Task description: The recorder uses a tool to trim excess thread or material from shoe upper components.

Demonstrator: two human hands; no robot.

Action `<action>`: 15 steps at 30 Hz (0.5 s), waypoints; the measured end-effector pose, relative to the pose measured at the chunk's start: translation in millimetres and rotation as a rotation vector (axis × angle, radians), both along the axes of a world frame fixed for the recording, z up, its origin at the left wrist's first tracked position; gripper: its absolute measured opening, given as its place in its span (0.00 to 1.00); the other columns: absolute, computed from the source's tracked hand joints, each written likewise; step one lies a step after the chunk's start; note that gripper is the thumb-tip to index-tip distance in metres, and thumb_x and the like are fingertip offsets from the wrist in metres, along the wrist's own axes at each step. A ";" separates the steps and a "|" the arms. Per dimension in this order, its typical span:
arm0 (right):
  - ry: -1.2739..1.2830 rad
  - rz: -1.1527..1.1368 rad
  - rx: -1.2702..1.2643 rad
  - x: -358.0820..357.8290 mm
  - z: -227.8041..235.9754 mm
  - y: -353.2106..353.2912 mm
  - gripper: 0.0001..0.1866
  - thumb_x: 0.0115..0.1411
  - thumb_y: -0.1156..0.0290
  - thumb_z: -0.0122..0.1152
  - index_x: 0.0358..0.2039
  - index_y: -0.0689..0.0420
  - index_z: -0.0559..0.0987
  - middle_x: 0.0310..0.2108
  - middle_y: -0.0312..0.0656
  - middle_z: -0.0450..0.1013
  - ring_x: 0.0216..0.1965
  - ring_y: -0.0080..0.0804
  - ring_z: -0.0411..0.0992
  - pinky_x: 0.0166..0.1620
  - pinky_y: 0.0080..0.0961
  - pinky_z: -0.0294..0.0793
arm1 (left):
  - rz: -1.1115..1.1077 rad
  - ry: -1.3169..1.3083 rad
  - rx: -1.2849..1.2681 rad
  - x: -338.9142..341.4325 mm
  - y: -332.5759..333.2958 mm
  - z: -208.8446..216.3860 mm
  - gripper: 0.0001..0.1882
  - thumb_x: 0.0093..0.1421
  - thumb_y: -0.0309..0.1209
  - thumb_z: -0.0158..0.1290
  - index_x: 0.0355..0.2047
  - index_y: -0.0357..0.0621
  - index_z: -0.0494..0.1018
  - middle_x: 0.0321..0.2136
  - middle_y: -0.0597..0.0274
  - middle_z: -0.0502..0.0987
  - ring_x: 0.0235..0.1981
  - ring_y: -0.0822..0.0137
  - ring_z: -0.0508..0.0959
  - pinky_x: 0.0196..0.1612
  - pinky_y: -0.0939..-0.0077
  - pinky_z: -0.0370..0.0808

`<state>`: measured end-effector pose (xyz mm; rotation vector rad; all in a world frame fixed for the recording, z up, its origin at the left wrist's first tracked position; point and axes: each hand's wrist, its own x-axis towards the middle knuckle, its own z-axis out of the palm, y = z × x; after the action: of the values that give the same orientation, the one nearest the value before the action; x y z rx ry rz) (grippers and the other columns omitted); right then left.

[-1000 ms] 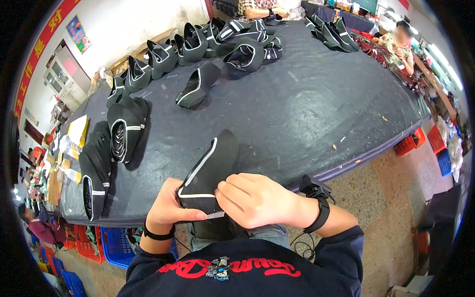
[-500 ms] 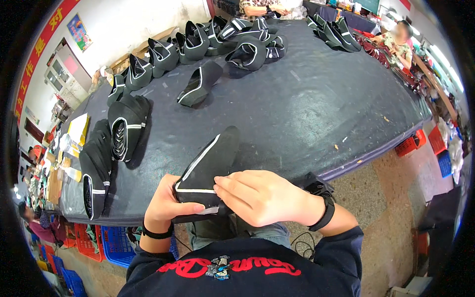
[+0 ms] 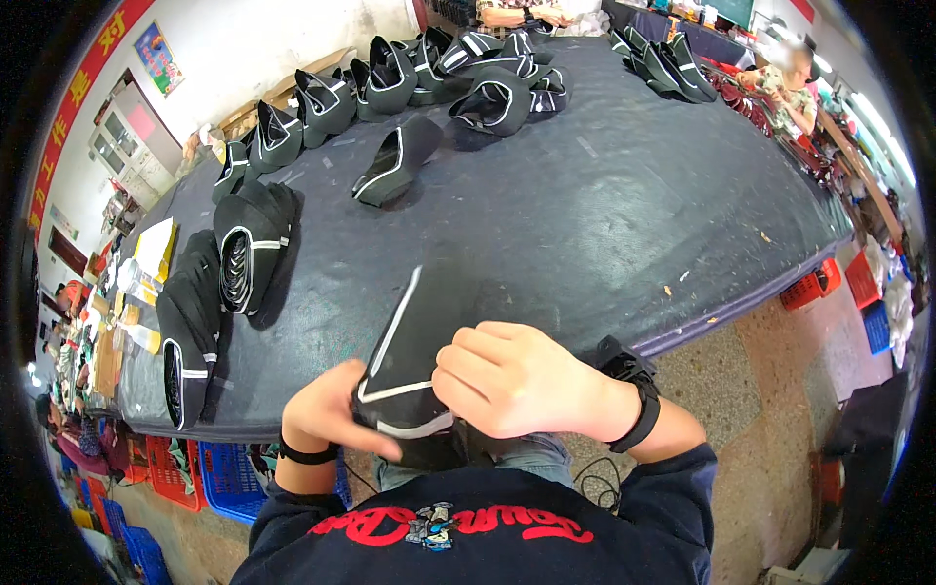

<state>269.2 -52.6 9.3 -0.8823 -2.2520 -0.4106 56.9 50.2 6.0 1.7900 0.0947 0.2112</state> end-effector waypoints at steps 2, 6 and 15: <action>0.095 0.005 0.008 -4.1 0.4 3.0 0.11 0.33 0.78 0.59 0.22 0.63 0.70 0.24 0.41 0.67 0.24 0.32 0.69 0.26 0.25 0.71 | -0.114 -0.004 0.185 -5.0 6.7 -6.3 0.15 0.49 0.30 0.63 0.33 0.34 0.73 0.22 0.51 0.75 0.21 0.68 0.75 0.27 0.76 0.69; 0.390 0.065 -0.147 -13.1 4.7 4.1 0.11 0.36 0.83 0.57 0.24 0.61 0.69 0.23 0.40 0.68 0.22 0.34 0.69 0.25 0.24 0.70 | 0.230 0.139 0.463 8.6 -8.9 7.1 0.08 0.55 0.26 0.54 0.36 0.38 0.75 0.21 0.49 0.74 0.18 0.61 0.73 0.24 0.72 0.68; 0.922 0.331 -0.735 -23.0 -25.1 10.7 0.04 0.52 0.81 0.52 0.28 0.61 0.68 0.27 0.41 0.71 0.31 0.29 0.71 0.37 0.25 0.70 | 0.547 -0.261 -0.230 16.0 -21.6 -8.1 0.13 0.56 0.23 0.49 0.41 0.33 0.72 0.32 0.62 0.76 0.34 0.73 0.74 0.39 0.81 0.70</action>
<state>246.1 -41.9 -15.9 -0.7726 -1.5761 0.8686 72.9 28.6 -2.1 1.4616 0.4055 0.7904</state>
